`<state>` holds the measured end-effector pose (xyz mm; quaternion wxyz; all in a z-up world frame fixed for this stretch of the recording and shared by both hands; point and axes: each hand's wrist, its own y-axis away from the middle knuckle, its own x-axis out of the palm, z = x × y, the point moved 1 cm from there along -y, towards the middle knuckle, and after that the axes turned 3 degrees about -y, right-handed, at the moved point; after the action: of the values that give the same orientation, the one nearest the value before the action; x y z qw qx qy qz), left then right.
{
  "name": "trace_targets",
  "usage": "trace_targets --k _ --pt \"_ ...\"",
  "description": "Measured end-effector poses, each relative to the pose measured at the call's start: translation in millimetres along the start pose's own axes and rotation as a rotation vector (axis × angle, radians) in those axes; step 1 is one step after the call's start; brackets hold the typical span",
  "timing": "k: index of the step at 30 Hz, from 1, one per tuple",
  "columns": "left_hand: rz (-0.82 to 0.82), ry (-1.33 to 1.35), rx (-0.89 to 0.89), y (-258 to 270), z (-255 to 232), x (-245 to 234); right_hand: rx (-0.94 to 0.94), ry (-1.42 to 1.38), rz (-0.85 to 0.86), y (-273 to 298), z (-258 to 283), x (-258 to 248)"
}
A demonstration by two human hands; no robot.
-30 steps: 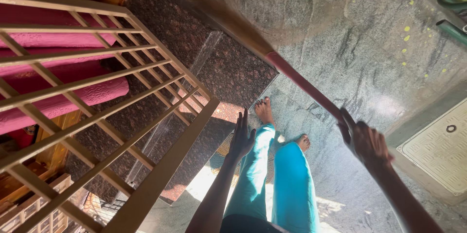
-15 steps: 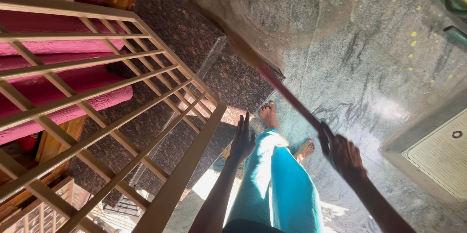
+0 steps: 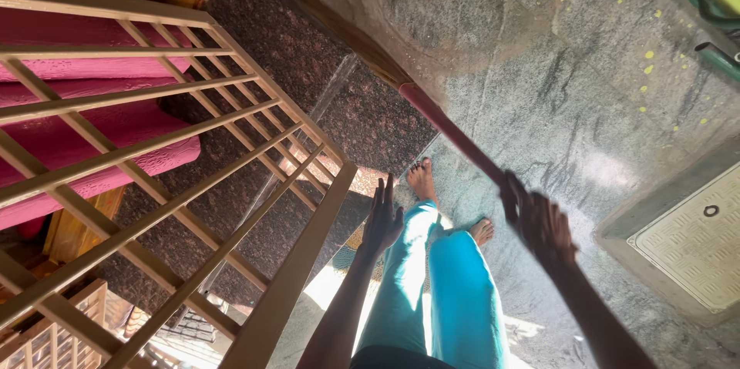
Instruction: The person sweeps the floor using a broom, collects debris into a dustpan, and then transfers a plastic bag into a blue bin.
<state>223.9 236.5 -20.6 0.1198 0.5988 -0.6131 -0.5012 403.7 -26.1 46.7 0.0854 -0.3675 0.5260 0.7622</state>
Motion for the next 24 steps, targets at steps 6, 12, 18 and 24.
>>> trace_targets --k 6,12,18,24 --pt "-0.074 0.035 0.073 -8 4 -3 0.123 -0.437 -0.398 -25 27 64" --pt "-0.053 0.013 0.106 -7 0 -2 0.208 -0.739 -0.163 62 116 54" --pt "-0.024 0.045 0.03 1 -5 -4 0.091 -0.809 -0.117 -1 97 -7" --pt "-0.097 0.023 0.151 4 10 1 0.454 -1.553 -0.045 5 146 39"
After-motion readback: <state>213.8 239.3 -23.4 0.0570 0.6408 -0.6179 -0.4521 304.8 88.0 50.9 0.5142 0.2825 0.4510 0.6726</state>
